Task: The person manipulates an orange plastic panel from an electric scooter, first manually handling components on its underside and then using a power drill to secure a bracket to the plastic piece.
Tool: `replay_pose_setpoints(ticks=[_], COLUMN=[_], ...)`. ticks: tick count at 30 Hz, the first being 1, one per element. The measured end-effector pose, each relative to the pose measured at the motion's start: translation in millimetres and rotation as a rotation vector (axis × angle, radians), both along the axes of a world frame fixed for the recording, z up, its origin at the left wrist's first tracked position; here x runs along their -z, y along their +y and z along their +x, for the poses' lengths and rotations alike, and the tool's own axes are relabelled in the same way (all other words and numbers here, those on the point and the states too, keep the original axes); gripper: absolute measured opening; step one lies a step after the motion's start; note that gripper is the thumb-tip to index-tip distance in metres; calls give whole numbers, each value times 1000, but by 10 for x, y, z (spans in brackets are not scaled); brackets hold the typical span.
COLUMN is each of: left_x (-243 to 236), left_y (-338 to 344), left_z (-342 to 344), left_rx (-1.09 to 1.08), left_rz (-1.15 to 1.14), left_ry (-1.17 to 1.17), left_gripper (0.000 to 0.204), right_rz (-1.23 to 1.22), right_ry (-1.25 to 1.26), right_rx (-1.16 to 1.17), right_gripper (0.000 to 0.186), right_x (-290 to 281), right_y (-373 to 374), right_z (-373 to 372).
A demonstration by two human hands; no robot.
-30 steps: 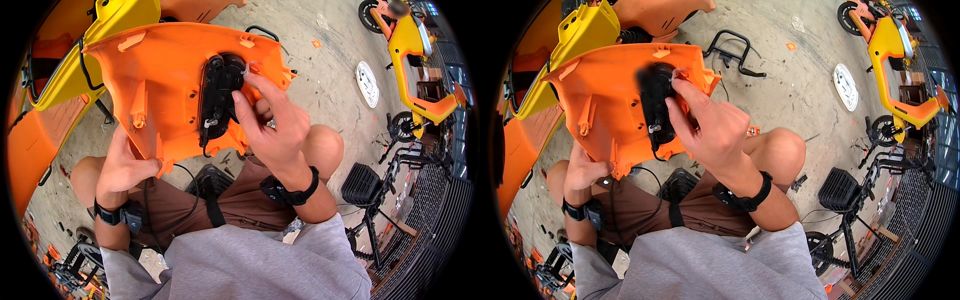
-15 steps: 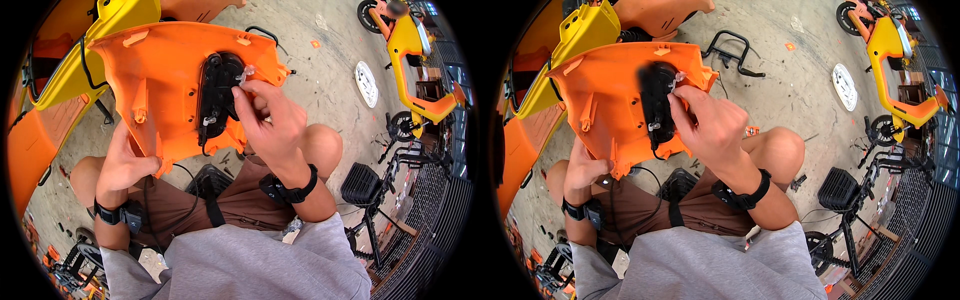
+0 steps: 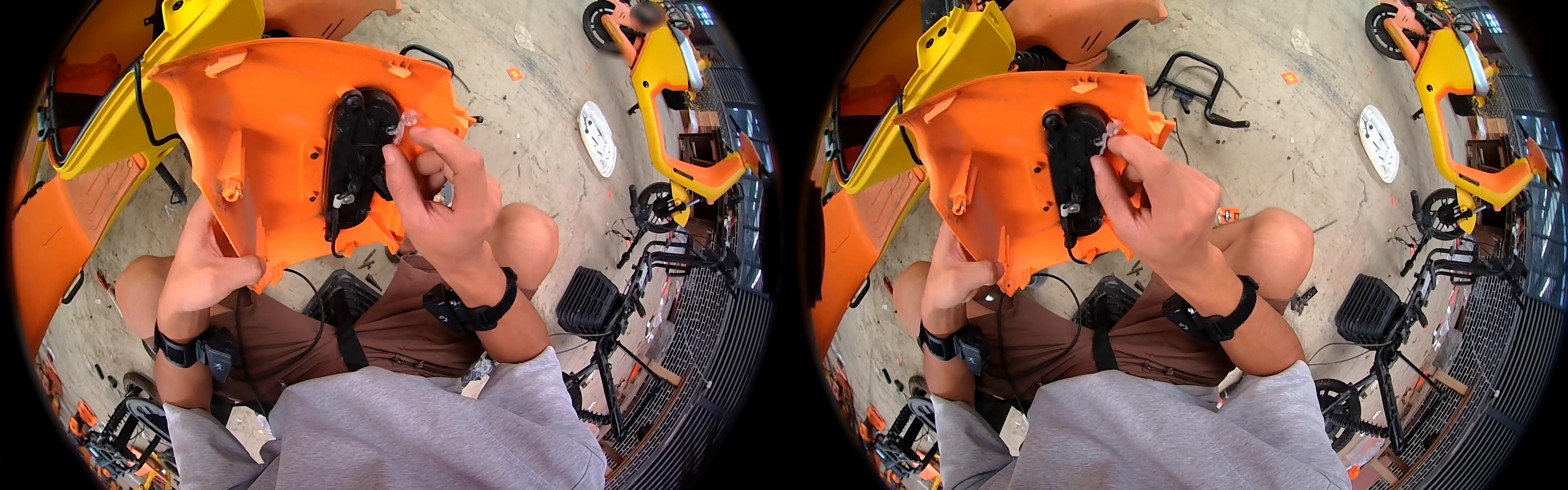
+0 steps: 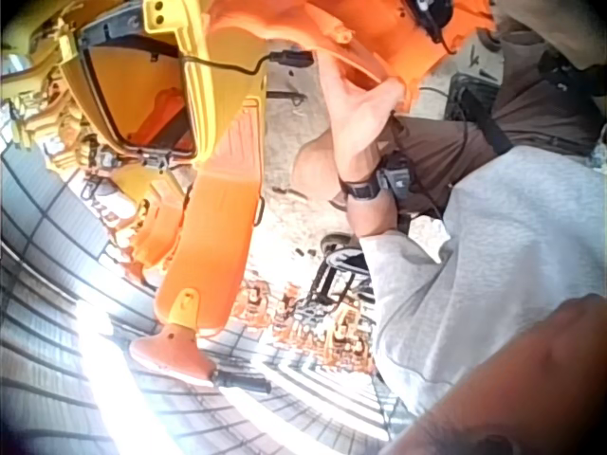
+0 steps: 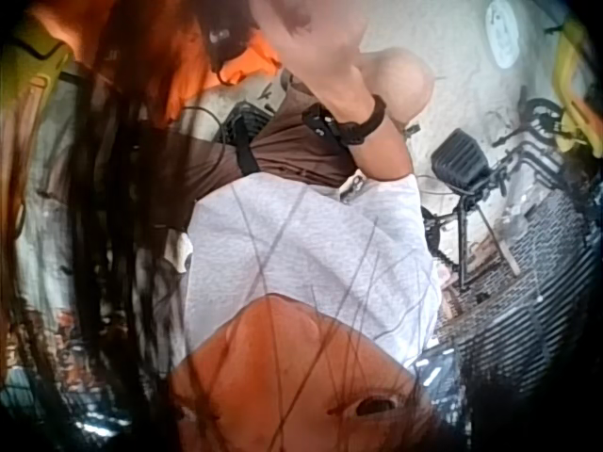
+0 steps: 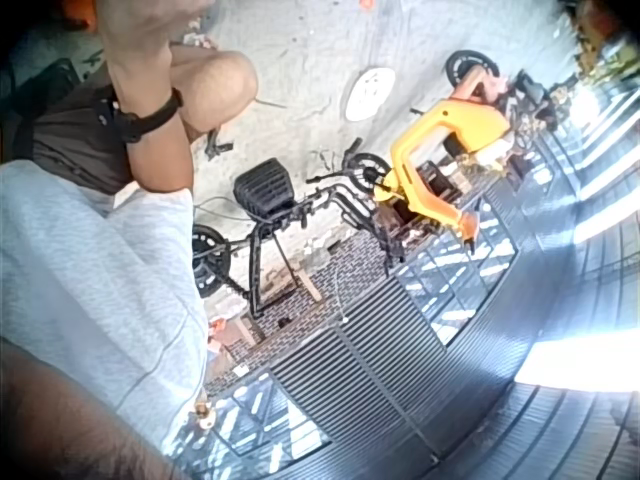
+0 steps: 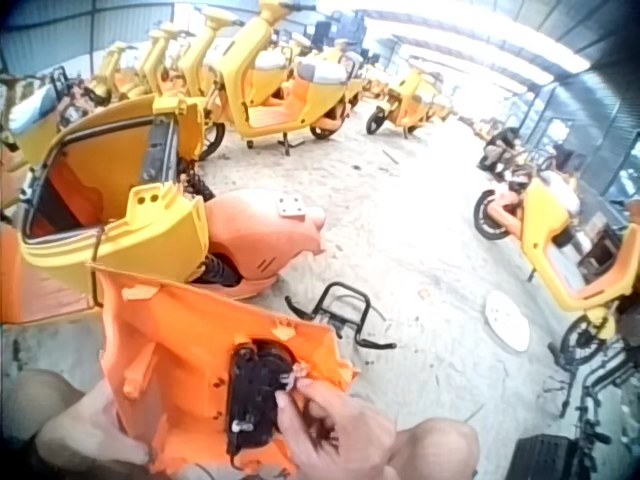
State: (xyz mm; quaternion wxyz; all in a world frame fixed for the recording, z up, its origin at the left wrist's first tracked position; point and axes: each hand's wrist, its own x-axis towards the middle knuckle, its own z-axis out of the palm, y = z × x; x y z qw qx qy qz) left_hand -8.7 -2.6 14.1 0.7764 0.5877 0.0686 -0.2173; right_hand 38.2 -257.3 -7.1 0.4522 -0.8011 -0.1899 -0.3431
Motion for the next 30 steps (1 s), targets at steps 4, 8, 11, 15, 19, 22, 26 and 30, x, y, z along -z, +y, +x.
replay_pose_setpoints(ticks=[4, 8, 11, 15, 19, 22, 26, 30], left_x=[55, 56, 51, 1, -77, -138, -131, 361], left_y=[31, 35, 32, -95, -118, -53, -168, -257], left_z=[-17, -11, -13, 15, 7, 42, 65, 33], left_rx=[21, 34, 39, 2, 38, 138, 117, 133], left_rz=[6, 4, -14, -31, 23, 113, 60, 107], left_ry=[-31, -37, -32, -24, -7, 20, 54, -18], left_gripper=[87, 87, 86, 85, 85, 85, 85, 87], right_rz=[-100, -102, -47, -13, 93, 230, 301, 326], right_ry=[11, 8, 20, 80, 85, 87, 358, 430], right_rx=[65, 48, 25, -46, -85, -137, -104, -245], right_gripper=[26, 21, 18, 17, 17, 19, 30, 35], right_x=[-3, 20, -11, -118, -86, -56, -231, -159], right_y=[-10, -68, -70, -34, 15, 31, 8, -66], right_z=[10, 4, -5, -107, -116, -70, -274, -306])
